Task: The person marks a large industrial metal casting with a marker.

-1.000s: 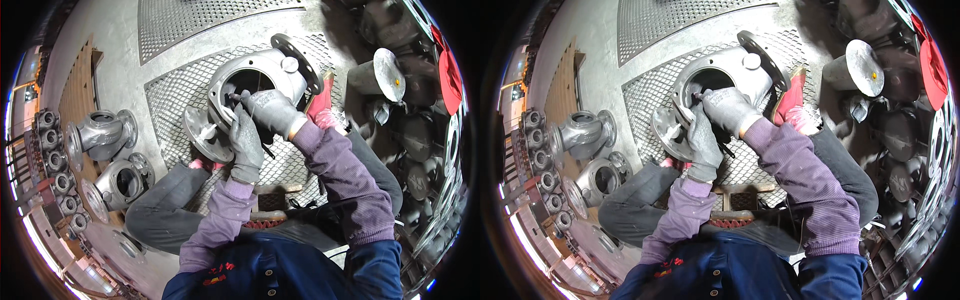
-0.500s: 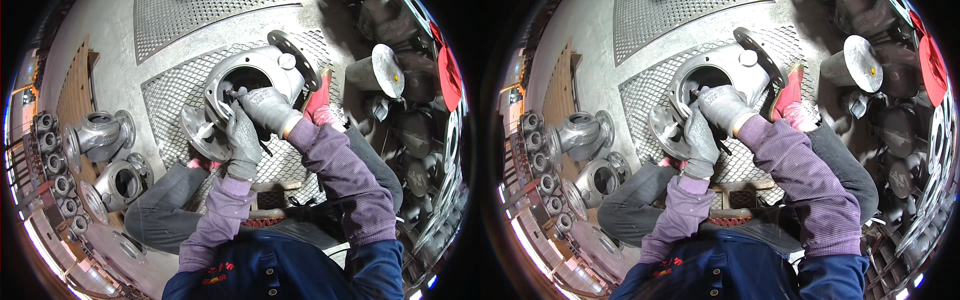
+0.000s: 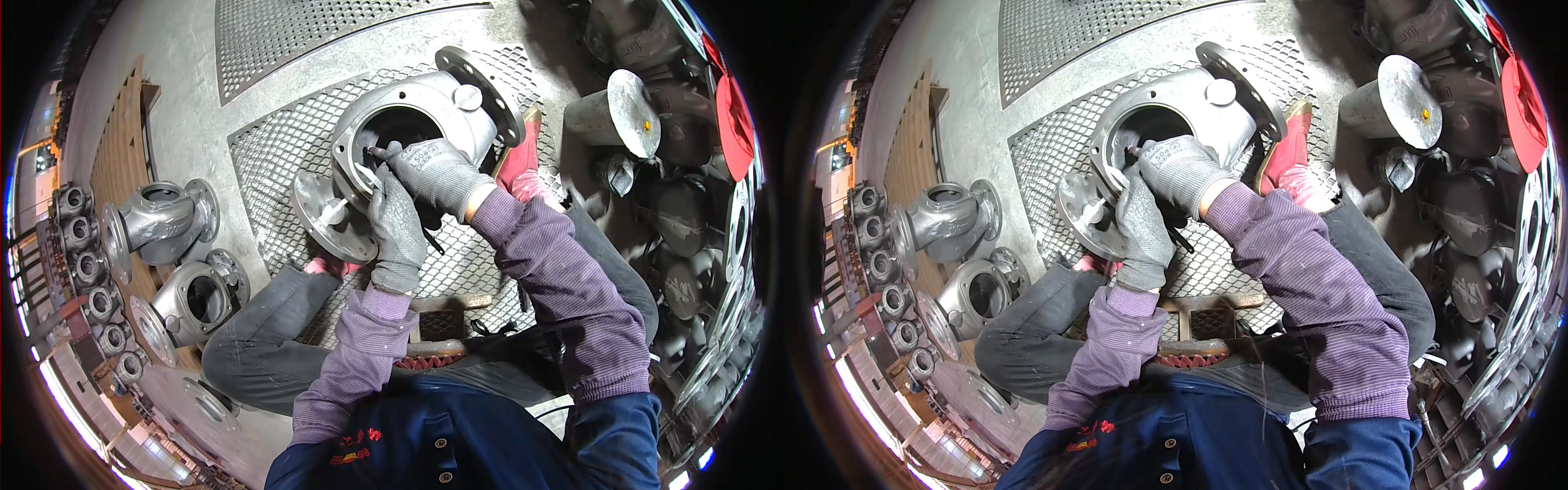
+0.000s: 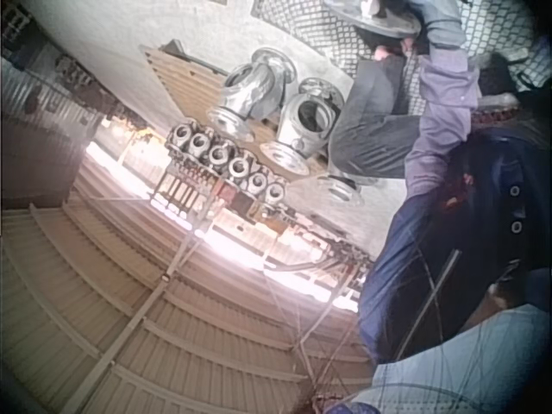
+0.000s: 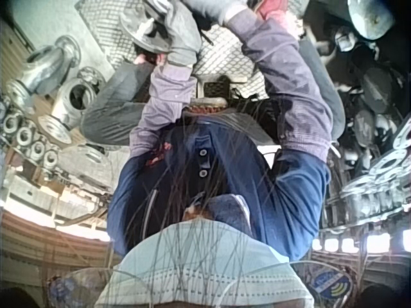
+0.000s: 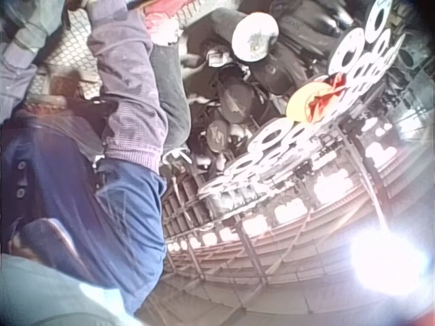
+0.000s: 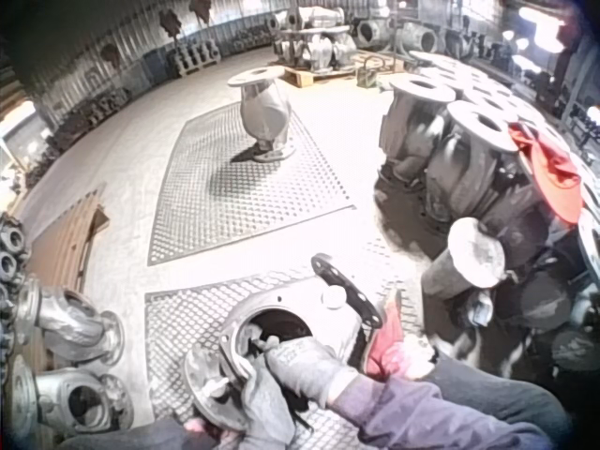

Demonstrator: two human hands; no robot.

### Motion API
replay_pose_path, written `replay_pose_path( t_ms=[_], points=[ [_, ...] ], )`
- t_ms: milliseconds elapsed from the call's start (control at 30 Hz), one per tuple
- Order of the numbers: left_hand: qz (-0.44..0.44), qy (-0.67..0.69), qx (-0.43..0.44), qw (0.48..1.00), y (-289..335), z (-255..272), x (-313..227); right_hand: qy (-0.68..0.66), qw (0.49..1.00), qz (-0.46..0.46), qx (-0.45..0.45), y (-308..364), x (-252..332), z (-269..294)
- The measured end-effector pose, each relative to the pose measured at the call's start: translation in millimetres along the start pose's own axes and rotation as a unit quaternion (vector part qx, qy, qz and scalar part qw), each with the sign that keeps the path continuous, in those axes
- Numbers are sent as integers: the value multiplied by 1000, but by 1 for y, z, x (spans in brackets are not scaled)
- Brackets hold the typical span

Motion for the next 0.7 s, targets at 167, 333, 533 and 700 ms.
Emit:
replay_pose_path(
  t_ms=[167, 333, 533, 700],
  points=[
    [-1, 24, 18, 1000, -2, -3, 0, -8, 1000, 17, -17, 2, 1, 3],
    [-19, 34, 12, 999, -5, 5, 7, 2, 999, 23, -23, 0, 0, 0],
    [-4, -22, -24, 999, -8, 18, 9, 9, 1000, 17, -11, -2, -1, -4],
    [-27, 10, 11, 1000, -5, 4, 5, 27, 999, 27, -21, 1, 0, -2]
  ],
)
Point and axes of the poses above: each hand's wrist, its own y-axis away from the middle knuckle, its own z-axis out of the back of the hand, x = y × z, the point moved 10 cm from there along -y, towards the middle knuckle, and after that the axes turned 1 degree about z, right-handed, at the moved point
